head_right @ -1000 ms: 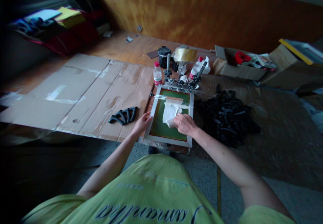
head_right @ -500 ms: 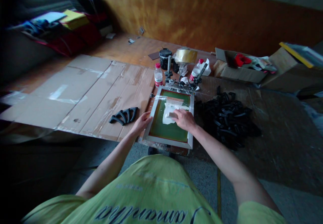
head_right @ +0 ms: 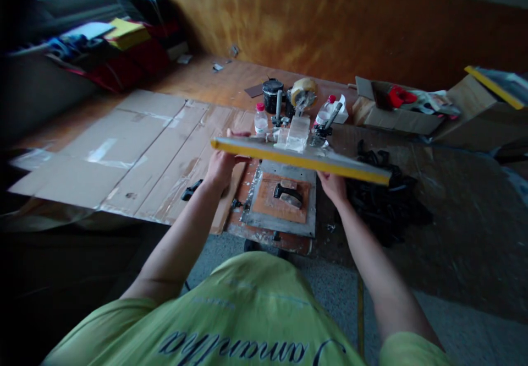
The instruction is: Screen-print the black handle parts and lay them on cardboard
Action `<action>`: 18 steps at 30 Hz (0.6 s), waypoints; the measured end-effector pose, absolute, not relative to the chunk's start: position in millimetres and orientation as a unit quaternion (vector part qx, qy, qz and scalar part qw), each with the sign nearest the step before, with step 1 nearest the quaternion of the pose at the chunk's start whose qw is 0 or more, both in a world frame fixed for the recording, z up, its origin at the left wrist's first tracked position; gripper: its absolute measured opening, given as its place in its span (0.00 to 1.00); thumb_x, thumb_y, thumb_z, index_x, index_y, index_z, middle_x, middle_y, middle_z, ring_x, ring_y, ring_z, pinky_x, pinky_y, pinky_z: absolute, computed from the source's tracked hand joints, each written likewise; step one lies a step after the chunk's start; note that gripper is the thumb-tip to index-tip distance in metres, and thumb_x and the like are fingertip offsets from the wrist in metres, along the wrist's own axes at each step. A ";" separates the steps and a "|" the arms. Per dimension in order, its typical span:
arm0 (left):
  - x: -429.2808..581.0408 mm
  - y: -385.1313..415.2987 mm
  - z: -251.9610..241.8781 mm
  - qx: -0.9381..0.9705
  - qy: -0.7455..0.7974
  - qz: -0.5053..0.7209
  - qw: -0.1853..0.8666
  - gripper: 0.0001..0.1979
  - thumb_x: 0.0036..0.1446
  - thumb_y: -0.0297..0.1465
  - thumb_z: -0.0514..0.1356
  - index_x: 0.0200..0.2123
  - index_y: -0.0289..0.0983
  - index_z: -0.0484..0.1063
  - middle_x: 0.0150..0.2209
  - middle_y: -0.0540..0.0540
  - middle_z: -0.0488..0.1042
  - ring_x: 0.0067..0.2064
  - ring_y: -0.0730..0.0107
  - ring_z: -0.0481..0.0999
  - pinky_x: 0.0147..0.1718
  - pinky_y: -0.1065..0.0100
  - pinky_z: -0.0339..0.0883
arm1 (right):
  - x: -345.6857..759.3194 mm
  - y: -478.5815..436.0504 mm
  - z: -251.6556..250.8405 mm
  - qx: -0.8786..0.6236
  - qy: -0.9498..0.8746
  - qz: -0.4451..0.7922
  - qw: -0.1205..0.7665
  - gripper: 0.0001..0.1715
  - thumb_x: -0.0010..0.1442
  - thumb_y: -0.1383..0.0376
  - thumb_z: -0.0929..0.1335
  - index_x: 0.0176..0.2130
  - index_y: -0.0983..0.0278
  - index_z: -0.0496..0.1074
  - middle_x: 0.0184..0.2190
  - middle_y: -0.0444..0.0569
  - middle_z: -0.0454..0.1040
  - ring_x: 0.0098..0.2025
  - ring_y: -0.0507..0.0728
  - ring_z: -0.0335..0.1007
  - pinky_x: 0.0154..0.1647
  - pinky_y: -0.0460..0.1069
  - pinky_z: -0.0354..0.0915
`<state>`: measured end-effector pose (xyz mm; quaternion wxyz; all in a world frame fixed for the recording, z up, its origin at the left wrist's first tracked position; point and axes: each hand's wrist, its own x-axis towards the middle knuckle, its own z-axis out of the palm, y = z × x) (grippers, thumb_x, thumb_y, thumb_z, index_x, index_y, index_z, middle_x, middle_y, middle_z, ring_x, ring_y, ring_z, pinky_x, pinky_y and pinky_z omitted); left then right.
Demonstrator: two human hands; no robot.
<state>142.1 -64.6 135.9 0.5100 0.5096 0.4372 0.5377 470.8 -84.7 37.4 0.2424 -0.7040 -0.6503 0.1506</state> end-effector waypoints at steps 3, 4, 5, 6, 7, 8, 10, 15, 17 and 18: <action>154.1 -43.9 158.0 0.516 0.437 0.539 0.502 0.27 0.68 0.48 0.44 0.54 0.36 0.67 0.39 0.45 0.76 0.41 0.71 0.77 0.39 0.68 0.71 | 433.0 -108.0 5.0 -0.663 -0.721 0.127 0.155 0.20 0.61 0.49 0.67 0.35 0.63 0.72 0.35 0.52 0.75 0.40 0.58 0.70 0.42 0.51 0.64; 157.2 -40.6 159.6 0.510 0.442 0.546 0.497 0.26 0.68 0.48 0.44 0.56 0.36 0.65 0.39 0.45 0.76 0.41 0.71 0.77 0.40 0.67 0.71 | 421.0 -112.9 -0.5 -0.653 -0.741 0.104 0.119 0.18 0.60 0.51 0.68 0.34 0.64 0.72 0.37 0.54 0.75 0.43 0.59 0.69 0.44 0.51 0.63; 159.8 -40.2 157.1 0.499 0.450 0.555 0.490 0.27 0.68 0.49 0.44 0.58 0.37 0.62 0.39 0.45 0.76 0.41 0.71 0.77 0.40 0.67 0.71 | 410.9 -116.1 -3.1 -0.649 -0.751 0.083 0.086 0.16 0.61 0.53 0.68 0.34 0.64 0.71 0.38 0.55 0.75 0.45 0.60 0.69 0.44 0.51 0.63; 162.4 -43.3 150.3 0.486 0.461 0.563 0.485 0.27 0.67 0.50 0.44 0.58 0.37 0.61 0.40 0.45 0.76 0.41 0.71 0.77 0.39 0.68 0.71 | 403.0 -118.0 -3.2 -0.654 -0.751 0.072 0.061 0.14 0.62 0.55 0.68 0.34 0.64 0.71 0.38 0.56 0.75 0.45 0.60 0.69 0.44 0.51 0.62; 165.0 -50.0 139.3 0.473 0.476 0.558 0.488 0.28 0.66 0.51 0.44 0.57 0.37 0.62 0.39 0.44 0.76 0.39 0.71 0.78 0.37 0.69 0.71 | 396.9 -119.1 -1.3 -0.665 -0.742 0.075 0.042 0.12 0.64 0.57 0.67 0.35 0.64 0.70 0.37 0.56 0.75 0.43 0.60 0.69 0.42 0.50 0.62; 168.0 -60.2 124.8 0.463 0.493 0.531 0.510 0.30 0.64 0.53 0.45 0.54 0.36 0.64 0.38 0.43 0.77 0.38 0.70 0.78 0.35 0.69 0.71 | 391.8 -120.2 1.7 -0.680 -0.727 0.088 0.032 0.11 0.65 0.59 0.65 0.36 0.64 0.69 0.36 0.55 0.75 0.41 0.59 0.70 0.39 0.50 0.61; 175.6 -88.7 89.8 0.454 0.523 0.407 0.596 0.33 0.59 0.58 0.49 0.45 0.33 0.69 0.34 0.40 0.78 0.34 0.66 0.78 0.30 0.69 0.71 | 380.6 -125.0 8.9 -0.707 -0.696 0.112 0.053 0.10 0.67 0.60 0.63 0.37 0.63 0.68 0.35 0.54 0.75 0.37 0.58 0.70 0.36 0.49 0.60; 191.9 -153.6 25.6 0.376 0.517 0.248 0.728 0.31 0.51 0.59 0.57 0.41 0.36 0.69 0.42 0.37 0.79 0.43 0.56 0.80 0.32 0.64 0.74 | 337.0 -150.8 18.1 -0.597 -0.770 0.114 0.194 0.09 0.68 0.63 0.61 0.36 0.61 0.68 0.34 0.51 0.74 0.41 0.58 0.69 0.40 0.50 0.63; 183.4 -156.4 18.8 0.337 0.528 0.302 0.719 0.29 0.52 0.58 0.57 0.39 0.36 0.68 0.41 0.38 0.79 0.43 0.58 0.80 0.34 0.64 0.74 | 336.9 -153.8 21.3 -0.512 -0.826 0.130 0.196 0.09 0.67 0.64 0.62 0.36 0.61 0.70 0.36 0.50 0.75 0.43 0.58 0.68 0.45 0.51 0.63; 173.5 -152.8 17.0 0.325 0.540 0.321 0.707 0.29 0.53 0.58 0.56 0.38 0.36 0.67 0.40 0.39 0.79 0.41 0.59 0.81 0.33 0.65 0.74 | 346.9 -151.8 23.6 -0.491 -0.839 0.130 0.192 0.08 0.66 0.64 0.63 0.36 0.61 0.71 0.37 0.50 0.75 0.44 0.58 0.68 0.47 0.51 0.63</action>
